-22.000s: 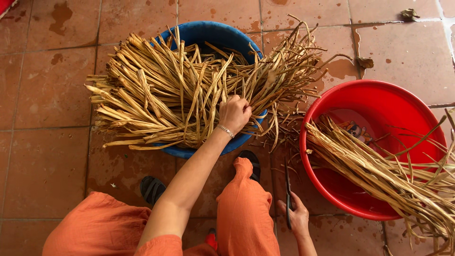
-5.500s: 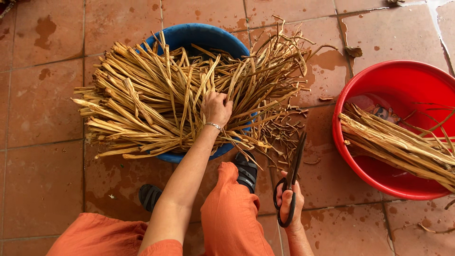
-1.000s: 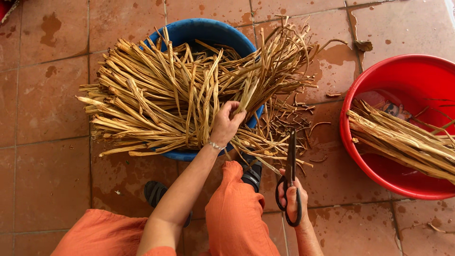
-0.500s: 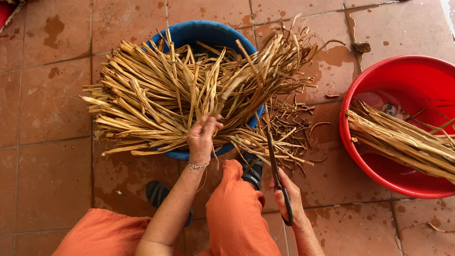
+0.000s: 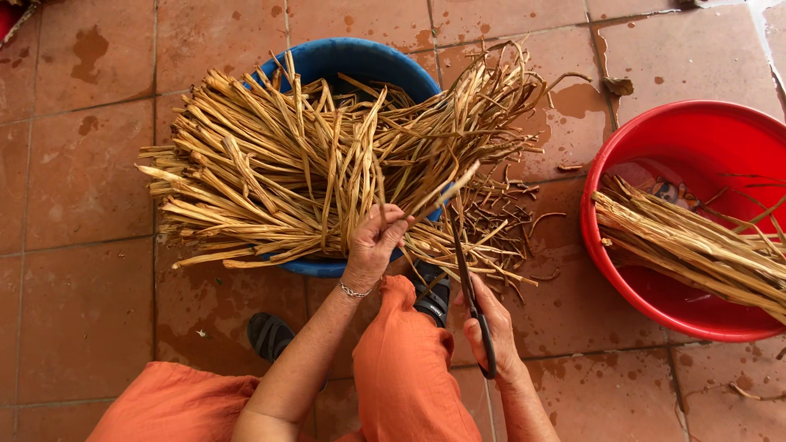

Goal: The person sits on the floor sorting through a large bundle of dried leaves in a blue basin, pulling out individual leaves and cutting off the root ends with scissors. Trimmed leaves are placed into a red bucket while discarded root ends accumulate on the floor.

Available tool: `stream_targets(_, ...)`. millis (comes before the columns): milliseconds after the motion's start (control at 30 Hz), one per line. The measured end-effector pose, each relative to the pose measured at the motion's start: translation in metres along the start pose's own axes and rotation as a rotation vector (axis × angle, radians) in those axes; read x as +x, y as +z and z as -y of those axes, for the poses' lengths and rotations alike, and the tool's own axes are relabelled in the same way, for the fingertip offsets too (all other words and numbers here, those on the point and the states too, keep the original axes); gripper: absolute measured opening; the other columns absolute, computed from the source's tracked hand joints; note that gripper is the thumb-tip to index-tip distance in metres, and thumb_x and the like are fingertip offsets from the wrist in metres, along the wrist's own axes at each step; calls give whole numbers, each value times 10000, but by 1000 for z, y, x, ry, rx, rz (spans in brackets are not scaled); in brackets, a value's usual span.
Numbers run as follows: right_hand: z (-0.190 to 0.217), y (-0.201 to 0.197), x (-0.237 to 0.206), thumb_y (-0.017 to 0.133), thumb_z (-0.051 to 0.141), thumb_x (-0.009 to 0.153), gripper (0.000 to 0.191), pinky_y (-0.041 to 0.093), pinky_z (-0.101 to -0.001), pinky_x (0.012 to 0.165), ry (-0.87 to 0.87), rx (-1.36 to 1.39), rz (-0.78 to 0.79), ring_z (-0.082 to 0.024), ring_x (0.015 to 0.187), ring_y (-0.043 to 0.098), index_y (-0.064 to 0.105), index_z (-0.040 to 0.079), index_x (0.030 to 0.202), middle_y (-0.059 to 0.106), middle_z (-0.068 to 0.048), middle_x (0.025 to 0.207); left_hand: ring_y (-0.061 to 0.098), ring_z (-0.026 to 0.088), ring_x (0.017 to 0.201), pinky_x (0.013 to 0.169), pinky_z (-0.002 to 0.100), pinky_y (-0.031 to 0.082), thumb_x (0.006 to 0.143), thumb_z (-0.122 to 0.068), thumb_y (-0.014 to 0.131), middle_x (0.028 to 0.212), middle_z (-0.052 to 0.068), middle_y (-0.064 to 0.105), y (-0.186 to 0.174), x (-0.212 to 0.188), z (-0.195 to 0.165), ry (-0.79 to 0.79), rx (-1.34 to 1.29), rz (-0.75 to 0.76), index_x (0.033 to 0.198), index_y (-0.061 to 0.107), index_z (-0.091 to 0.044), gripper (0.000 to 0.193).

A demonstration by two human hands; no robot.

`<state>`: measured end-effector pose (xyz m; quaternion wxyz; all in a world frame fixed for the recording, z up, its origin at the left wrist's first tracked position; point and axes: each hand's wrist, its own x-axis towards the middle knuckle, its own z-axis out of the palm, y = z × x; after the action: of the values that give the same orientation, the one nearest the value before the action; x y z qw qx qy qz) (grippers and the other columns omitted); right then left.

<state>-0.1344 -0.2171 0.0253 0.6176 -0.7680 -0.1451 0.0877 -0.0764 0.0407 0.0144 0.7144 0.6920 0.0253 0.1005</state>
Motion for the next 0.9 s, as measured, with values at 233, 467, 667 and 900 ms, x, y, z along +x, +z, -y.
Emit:
stream_targets(233,0,-2,8,363,823,933,1005,515,-322,780,73,-81,6,-180,904,622,430,35,1553,655,-74,1043,650,109,927,770,235,556,925,-83,785,1084,33,629,17,-7,-11,140,337,89,1099,762,-16,187)
stream_targets(467,-19,10,5,353,794,904,970,495,-358,632,253,-124,-36,-199,705,607,456,58,1527,608,-79,782,690,151,921,776,264,596,875,-93,797,1066,54,641,29,-3,-5,136,438,202,1063,777,-53,194)
stream_targets(667,-38,24,-10,324,690,999,809,449,-296,552,286,-107,-129,-122,591,559,573,18,1373,563,-24,665,659,160,825,760,326,518,940,-232,757,950,23,661,34,-1,1,108,606,293,1187,757,-123,269)
stream_targets(900,-43,7,-24,395,773,927,958,349,-257,494,289,479,-134,-69,582,432,482,-10,1472,510,1,750,552,173,833,804,343,357,992,-440,641,910,30,590,40,-3,0,139,790,421,1336,671,-193,425)
